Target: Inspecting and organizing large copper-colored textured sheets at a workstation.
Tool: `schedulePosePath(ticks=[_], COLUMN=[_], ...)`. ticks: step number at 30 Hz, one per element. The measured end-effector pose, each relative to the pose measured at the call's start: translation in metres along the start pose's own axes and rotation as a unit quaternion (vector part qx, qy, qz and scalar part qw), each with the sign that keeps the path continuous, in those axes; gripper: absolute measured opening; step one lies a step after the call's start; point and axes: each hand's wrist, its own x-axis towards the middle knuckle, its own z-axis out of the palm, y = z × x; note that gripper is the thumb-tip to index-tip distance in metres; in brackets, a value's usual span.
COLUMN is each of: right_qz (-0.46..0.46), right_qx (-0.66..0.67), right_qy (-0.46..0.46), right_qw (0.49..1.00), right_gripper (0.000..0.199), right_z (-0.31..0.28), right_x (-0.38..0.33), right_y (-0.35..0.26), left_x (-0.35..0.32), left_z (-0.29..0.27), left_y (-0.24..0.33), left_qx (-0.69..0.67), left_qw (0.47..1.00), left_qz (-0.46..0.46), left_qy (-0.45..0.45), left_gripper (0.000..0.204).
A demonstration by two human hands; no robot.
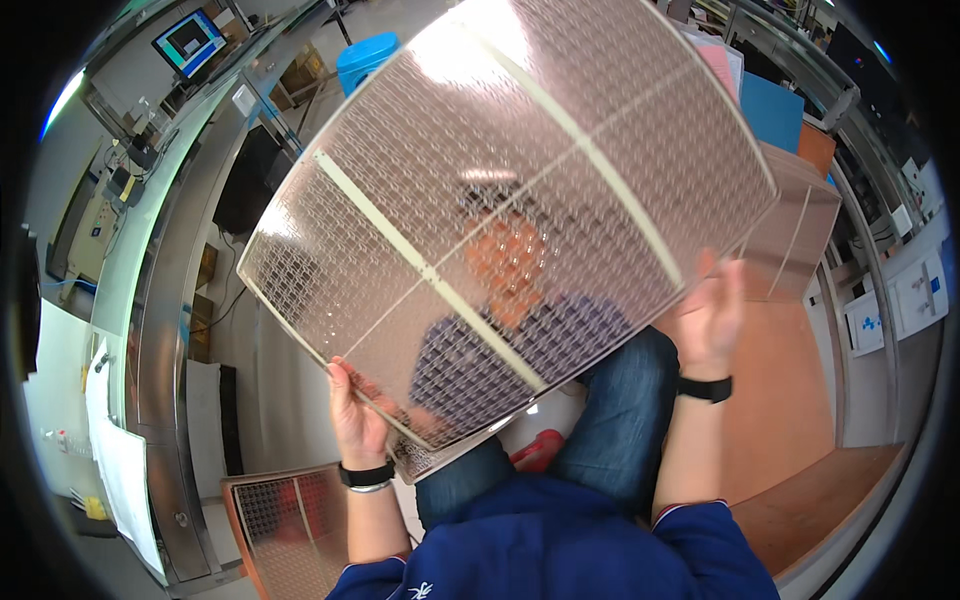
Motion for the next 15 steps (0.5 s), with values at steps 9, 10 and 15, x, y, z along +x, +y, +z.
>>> schedulePosePath(ticks=[9,10,15], right_qz=[0.060,0.059,0.137], right_qx=[-0.322,-0.327,-0.454], right_qy=[0.109,0.116,0.101], right_qw=[0.938,0.936,0.874], right_gripper=[0.048,0.048,0.042], right_z=[0.005,0.002,0.008], right_x=[-0.009,-0.013,-0.013], right_y=[-0.076,-0.078,-0.068], left_x=[0.014,0.016,0.015], left_z=[-0.030,-0.034,-0.043], left_y=[0.050,0.052,0.060], left_qx=[0.195,0.220,0.283], left_qw=[0.977,0.971,0.955], left_qz=[0.079,0.094,0.081], left_qy=[0.012,0.024,0.038], left_gripper=[0.020,0.022,0.023])
